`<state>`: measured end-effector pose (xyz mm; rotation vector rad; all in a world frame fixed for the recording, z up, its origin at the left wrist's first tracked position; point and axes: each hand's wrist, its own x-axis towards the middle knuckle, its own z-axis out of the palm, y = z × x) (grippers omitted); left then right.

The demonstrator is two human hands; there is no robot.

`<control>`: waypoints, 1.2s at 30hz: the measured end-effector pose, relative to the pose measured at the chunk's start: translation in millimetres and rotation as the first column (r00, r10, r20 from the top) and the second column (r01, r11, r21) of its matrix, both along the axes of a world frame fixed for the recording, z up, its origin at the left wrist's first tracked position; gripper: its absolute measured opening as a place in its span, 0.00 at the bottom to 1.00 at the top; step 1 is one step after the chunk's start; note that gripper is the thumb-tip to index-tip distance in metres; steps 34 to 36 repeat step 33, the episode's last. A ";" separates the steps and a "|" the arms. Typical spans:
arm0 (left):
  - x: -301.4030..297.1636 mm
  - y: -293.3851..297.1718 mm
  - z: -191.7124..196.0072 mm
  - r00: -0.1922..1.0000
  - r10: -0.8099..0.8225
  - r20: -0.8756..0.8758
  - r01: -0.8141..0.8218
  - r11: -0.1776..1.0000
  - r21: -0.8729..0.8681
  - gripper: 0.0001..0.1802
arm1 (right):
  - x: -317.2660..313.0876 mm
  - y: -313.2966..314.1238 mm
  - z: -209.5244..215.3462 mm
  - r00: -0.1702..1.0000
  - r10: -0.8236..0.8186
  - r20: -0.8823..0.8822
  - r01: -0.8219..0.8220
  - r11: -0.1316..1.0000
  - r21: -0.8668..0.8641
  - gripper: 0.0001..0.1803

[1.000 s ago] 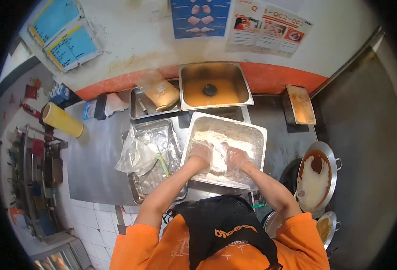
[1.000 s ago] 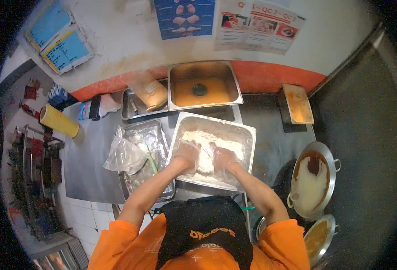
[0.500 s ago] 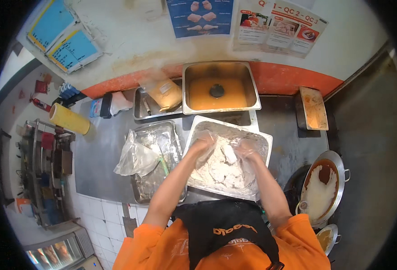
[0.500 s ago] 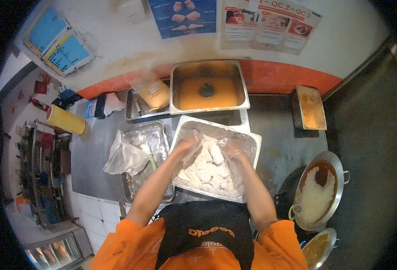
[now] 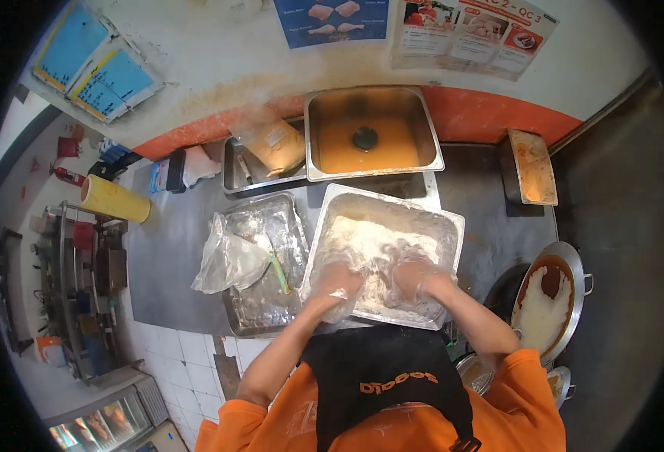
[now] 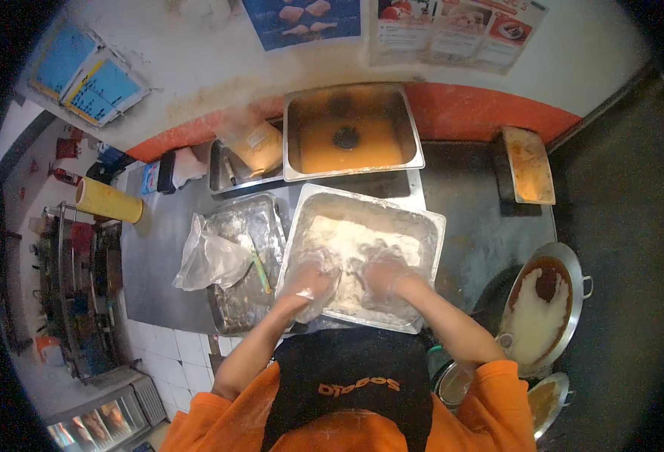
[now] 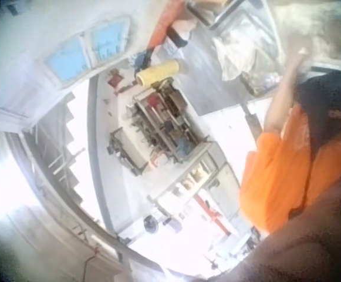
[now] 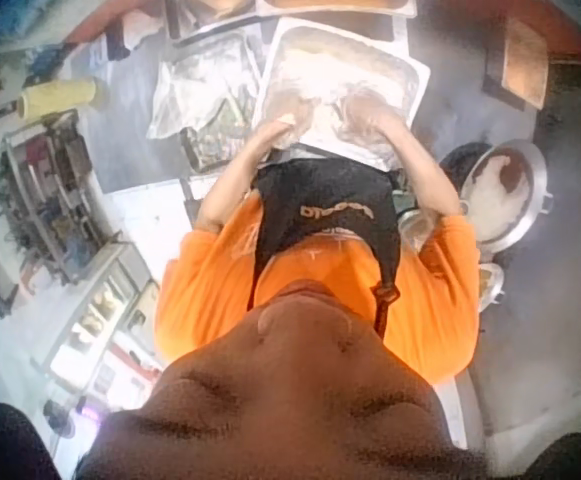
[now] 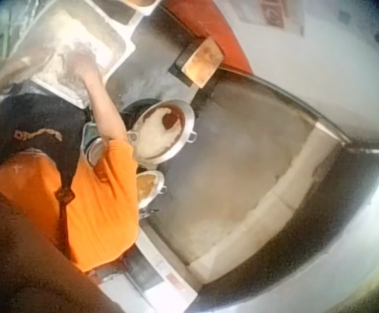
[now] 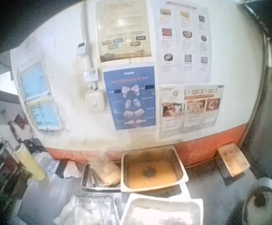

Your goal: The person coats chicken pieces in flour by hand in a metal tray and then places them into deep fryers.

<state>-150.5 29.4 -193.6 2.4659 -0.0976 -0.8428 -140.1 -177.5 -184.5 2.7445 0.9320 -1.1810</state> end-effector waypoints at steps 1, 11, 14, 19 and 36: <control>-6.5 0.1 -2.3 1.000 0.003 -0.008 -0.003 1.000 0.000 0.38 | -6.8 2.8 -6.3 1.000 0.003 -0.008 -0.003 1.000 0.000 0.29; 25.8 -24.4 -54.1 0.832 0.507 -0.226 -0.551 0.806 -0.218 0.41 | 25.7 12.7 -101.1 0.720 -0.674 0.162 0.563 0.705 0.432 0.32; 23.4 -19.1 -78.8 0.632 0.666 -0.397 -0.775 0.565 -0.285 0.34 | 27.2 15.5 -68.1 0.640 -0.769 -0.007 0.700 0.579 0.419 0.22; 13.6 -11.1 -37.6 0.584 0.469 -0.663 -0.810 0.280 -0.515 0.23 | -4.4 12.6 4.4 0.669 -0.732 0.129 0.555 0.607 0.569 0.34; 59.4 -20.4 -83.4 0.910 0.344 -0.233 -0.400 0.875 -0.271 0.44 | 25.0 37.6 -59.8 0.595 -0.753 -0.283 0.727 0.352 0.590 0.47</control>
